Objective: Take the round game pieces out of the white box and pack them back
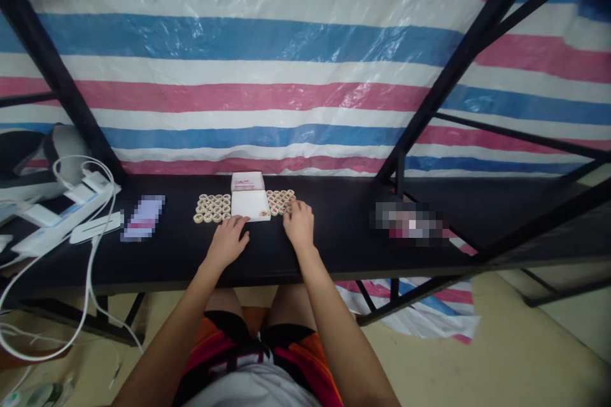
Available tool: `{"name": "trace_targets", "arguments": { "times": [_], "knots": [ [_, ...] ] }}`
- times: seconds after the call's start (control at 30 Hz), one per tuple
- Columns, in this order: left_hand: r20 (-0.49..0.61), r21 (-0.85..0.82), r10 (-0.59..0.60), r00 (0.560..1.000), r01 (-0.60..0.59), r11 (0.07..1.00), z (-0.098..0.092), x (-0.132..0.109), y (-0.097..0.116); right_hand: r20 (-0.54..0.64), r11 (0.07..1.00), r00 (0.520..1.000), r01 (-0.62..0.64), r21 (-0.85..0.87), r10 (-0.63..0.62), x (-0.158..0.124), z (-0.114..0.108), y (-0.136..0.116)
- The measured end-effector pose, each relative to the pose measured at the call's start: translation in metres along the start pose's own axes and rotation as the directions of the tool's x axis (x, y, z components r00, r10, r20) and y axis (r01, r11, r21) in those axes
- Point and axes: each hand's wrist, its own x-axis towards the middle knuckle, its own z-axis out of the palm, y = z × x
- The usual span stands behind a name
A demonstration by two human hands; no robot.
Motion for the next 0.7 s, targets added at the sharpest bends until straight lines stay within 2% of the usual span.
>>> {"name": "trace_targets", "arguments": {
  "times": [0.03,0.1,0.23,0.53,0.63,0.7],
  "knots": [
    [0.000,-0.003,0.002,1.000,-0.002,1.000,0.000,0.000,0.000,0.002,0.997,0.997,-0.076,-0.026,0.076,0.000,-0.001,0.003],
    [-0.003,-0.006,0.003,1.000,-0.003,1.000,0.000,0.000,-0.001,0.033,0.989,0.990,-0.131,-0.067,0.134,0.000,-0.002,0.006],
    [-0.016,-0.011,-0.002,1.000,0.001,1.000,0.002,0.000,-0.002,0.086,0.991,0.992,-0.080,-0.111,0.089,-0.001,-0.003,0.002],
    [-0.024,-0.026,0.004,1.000,-0.004,1.000,0.002,0.000,-0.002,0.058,0.973,0.982,-0.168,-0.159,0.179,-0.003,-0.007,0.002],
    [-0.036,-0.043,-0.006,0.999,0.004,0.999,0.001,-0.001,-0.001,0.006,0.992,0.996,-0.090,-0.092,0.091,-0.001,-0.007,-0.004],
    [-0.048,-0.063,-0.010,0.999,0.007,0.998,0.001,-0.001,-0.001,-0.009,0.997,0.998,0.069,-0.015,-0.069,-0.001,-0.005,-0.011]
  ]
}}
